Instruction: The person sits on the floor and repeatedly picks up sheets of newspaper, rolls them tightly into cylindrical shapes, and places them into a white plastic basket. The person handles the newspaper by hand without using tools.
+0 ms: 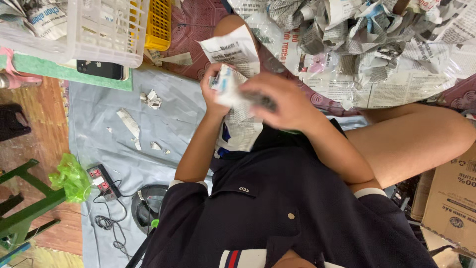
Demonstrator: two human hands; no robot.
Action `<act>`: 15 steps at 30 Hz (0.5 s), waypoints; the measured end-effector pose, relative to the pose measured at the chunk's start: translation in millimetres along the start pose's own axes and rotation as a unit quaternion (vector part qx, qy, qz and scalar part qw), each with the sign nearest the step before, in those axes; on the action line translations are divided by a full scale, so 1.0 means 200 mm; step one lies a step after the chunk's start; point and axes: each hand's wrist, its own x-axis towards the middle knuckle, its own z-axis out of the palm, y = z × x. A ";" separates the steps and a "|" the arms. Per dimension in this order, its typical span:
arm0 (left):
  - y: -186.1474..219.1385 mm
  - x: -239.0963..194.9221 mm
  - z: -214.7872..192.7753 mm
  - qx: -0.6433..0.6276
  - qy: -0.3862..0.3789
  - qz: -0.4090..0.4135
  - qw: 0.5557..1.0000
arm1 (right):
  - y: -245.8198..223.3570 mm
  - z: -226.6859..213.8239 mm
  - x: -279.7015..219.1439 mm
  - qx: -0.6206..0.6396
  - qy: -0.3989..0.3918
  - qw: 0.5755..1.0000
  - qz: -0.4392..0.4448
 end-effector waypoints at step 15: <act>0.13 0.01 0.03 0.024 -0.048 0.038 0.998 | 0.30 0.31 -0.03 0.092 0.169 0.962 0.194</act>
